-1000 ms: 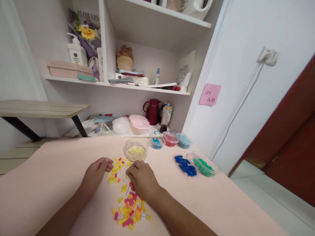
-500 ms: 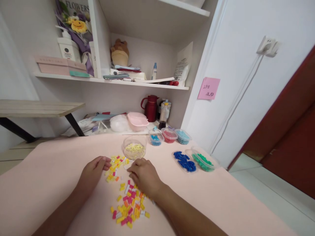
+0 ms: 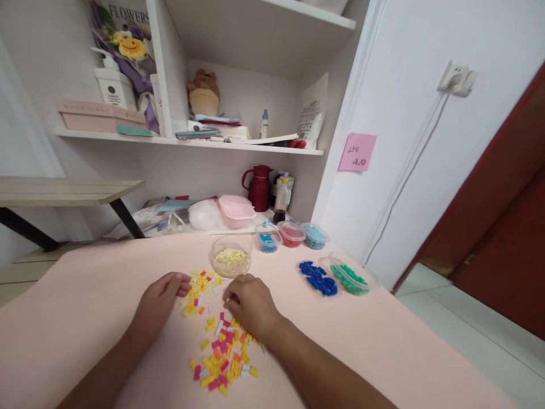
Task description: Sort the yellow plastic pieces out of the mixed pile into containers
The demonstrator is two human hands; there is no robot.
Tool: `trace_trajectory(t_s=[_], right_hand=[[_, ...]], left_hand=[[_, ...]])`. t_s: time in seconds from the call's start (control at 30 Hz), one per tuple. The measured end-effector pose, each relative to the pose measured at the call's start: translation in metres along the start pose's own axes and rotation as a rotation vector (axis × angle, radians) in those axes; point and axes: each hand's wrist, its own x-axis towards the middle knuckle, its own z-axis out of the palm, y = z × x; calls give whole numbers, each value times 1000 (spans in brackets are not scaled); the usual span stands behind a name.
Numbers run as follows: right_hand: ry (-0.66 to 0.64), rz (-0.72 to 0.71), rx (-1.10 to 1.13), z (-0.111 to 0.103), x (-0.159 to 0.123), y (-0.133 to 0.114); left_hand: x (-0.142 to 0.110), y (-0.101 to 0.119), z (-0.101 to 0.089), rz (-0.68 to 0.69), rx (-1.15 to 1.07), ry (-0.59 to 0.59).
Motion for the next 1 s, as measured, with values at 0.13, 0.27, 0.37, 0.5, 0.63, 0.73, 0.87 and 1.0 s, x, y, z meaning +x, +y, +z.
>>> trace_trajectory(t_s=[0.13, 0.27, 0.37, 0.5, 0.63, 0.73, 0.87, 1.0], right_hand=[[76, -6, 108, -5, -1, -4], [140, 73, 327, -13, 0, -4], [234, 138, 446, -23, 8, 3], [402, 102, 397, -39, 37, 13], [424, 42, 237, -47, 65, 20], [389, 48, 297, -42, 63, 22], [328, 54, 467, -28, 32, 12], [218, -34, 373, -15, 2, -6]], left_hand=[[2, -3, 1, -4, -1, -5], [2, -5, 1, -3, -1, -20], [0, -4, 1, -6, 12, -22], [-1, 1, 1, -11, 10, -23], [-1, 0, 1, -14, 3, -19], [-1, -3, 1, -17, -2, -15], [-2, -5, 2, -15, -1, -19], [-2, -4, 3, -21, -3, -9]])
